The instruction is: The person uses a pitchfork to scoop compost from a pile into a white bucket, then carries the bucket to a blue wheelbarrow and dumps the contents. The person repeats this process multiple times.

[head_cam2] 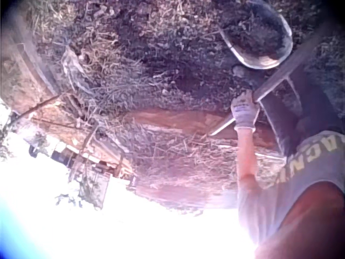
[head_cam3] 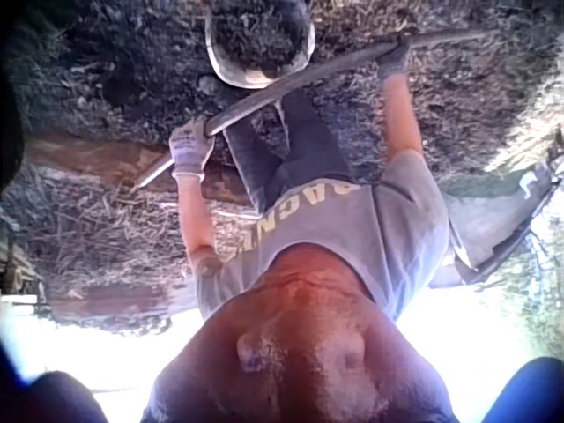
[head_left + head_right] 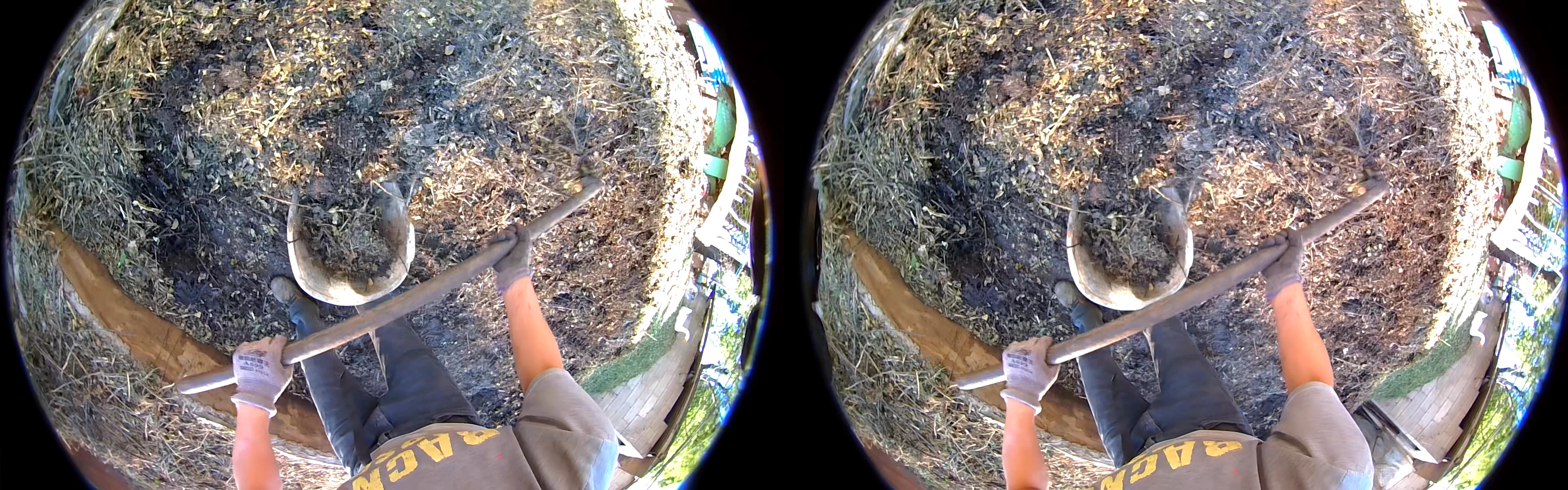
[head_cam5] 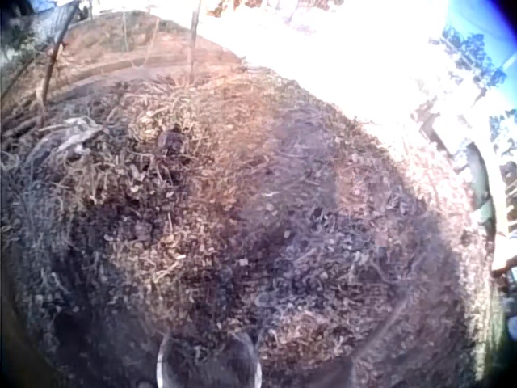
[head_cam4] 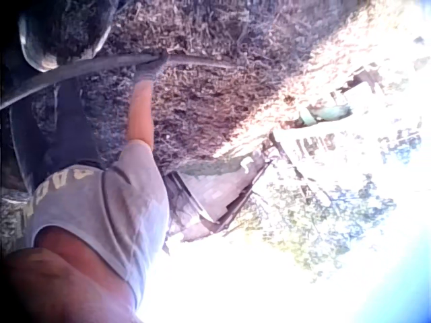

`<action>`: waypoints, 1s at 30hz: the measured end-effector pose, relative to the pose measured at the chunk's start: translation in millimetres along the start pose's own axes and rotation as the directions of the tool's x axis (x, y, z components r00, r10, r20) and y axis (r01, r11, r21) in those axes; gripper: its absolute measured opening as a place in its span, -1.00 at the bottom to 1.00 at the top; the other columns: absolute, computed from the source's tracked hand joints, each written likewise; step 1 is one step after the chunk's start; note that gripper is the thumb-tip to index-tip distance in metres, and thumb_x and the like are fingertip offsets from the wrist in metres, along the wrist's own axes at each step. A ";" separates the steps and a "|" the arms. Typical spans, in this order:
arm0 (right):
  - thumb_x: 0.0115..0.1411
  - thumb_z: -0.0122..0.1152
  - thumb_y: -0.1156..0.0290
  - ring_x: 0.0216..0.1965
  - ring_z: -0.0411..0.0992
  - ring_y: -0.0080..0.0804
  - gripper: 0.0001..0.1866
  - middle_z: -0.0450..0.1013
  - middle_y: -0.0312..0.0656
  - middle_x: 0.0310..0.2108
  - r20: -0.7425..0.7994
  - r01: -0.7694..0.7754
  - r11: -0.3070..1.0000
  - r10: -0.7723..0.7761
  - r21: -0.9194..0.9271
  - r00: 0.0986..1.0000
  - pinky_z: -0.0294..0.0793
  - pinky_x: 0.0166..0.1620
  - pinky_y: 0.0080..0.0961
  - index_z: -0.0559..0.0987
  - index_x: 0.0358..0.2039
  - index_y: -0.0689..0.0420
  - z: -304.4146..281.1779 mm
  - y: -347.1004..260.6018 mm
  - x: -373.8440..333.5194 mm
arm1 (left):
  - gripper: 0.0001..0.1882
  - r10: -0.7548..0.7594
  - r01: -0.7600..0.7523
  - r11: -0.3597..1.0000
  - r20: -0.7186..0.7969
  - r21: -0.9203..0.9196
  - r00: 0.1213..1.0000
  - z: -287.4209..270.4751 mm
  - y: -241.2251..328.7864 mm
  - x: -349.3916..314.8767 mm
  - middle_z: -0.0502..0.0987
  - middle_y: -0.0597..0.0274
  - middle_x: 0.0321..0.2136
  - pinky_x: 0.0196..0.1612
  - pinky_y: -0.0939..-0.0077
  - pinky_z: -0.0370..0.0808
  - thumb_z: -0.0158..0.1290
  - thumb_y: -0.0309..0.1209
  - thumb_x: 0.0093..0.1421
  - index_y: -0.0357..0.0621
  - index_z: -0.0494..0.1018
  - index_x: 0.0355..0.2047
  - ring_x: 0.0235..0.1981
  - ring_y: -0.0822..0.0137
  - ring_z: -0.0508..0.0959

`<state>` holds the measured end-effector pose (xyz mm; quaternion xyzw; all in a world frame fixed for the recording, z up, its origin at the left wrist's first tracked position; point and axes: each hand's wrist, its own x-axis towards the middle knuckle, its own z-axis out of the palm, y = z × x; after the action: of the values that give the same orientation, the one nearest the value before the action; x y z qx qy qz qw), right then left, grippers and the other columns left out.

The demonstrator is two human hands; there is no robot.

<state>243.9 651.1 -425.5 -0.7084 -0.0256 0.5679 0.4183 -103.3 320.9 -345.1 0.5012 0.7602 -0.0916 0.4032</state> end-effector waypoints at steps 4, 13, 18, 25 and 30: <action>0.13 0.04 0.27 -0.45 0.32 -0.35 -0.85 0.33 -0.21 -0.54 0.095 -0.094 0.944 0.130 -0.318 0.987 0.38 -0.25 -0.31 0.37 -0.37 0.06 48.9 100.4 -40.3 | -0.75 -0.212 0.219 0.974 -0.100 0.061 0.972 -30.4 -40.0 -79.4 0.51 0.28 -0.52 -0.21 0.26 0.39 0.21 -0.36 -0.16 0.07 0.46 -0.41 -0.43 0.18 0.53; 0.03 0.25 0.48 -0.57 0.36 -0.41 -0.84 0.34 -0.24 -0.57 0.097 -0.525 0.807 0.566 -0.270 0.819 0.45 -0.47 -0.45 0.42 -0.44 0.18 53.9 183.3 -192.1 | -0.72 -0.594 0.634 0.759 0.241 -0.147 0.767 91.6 -74.9 -338.3 0.55 0.02 -0.60 -0.37 0.21 0.52 0.25 -0.34 -0.26 -0.14 0.54 -0.46 -0.56 0.04 0.58; 0.06 0.11 0.46 -0.63 0.32 -0.36 -0.91 0.28 -0.26 -0.68 0.213 -0.089 0.917 0.184 -0.389 0.960 0.42 -0.51 -0.36 0.38 -0.47 0.11 63.0 103.2 -118.2 | -0.66 -0.429 0.412 0.855 0.017 -0.317 0.903 161.8 -13.5 -206.1 0.57 0.03 -0.44 -0.26 0.10 0.47 0.17 -0.34 -0.17 -0.04 0.53 -0.30 -0.39 -0.11 0.55; 0.11 0.08 0.30 -0.58 0.31 -0.40 -0.85 0.29 -0.30 -0.67 0.345 0.167 0.839 0.026 -0.517 0.938 0.34 -0.48 -0.42 0.35 -0.49 0.05 103.2 78.7 -10.4 | -0.79 -0.349 0.319 0.859 -0.002 -0.400 0.937 98.9 22.7 -100.5 0.56 0.08 -0.51 -0.28 0.16 0.48 0.14 -0.31 -0.04 -0.08 0.49 -0.37 -0.43 0.01 0.57; 0.14 0.12 0.39 -0.63 0.32 -0.42 -0.83 0.30 -0.27 -0.60 0.162 -0.246 0.817 0.378 -0.522 0.911 0.38 -0.57 -0.46 0.40 -0.27 0.11 45.8 240.7 -117.6 | -0.73 -0.626 0.681 0.639 0.274 -0.356 0.731 158.2 -31.4 -282.6 0.55 0.00 -0.53 -0.26 0.04 0.45 0.18 -0.32 -0.20 -0.09 0.48 -0.43 -0.41 -0.10 0.55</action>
<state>58.8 460.6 -483.3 -0.7051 -0.1054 0.6913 0.1181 1.8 25.4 -258.4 0.0824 0.8630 -0.0909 0.4900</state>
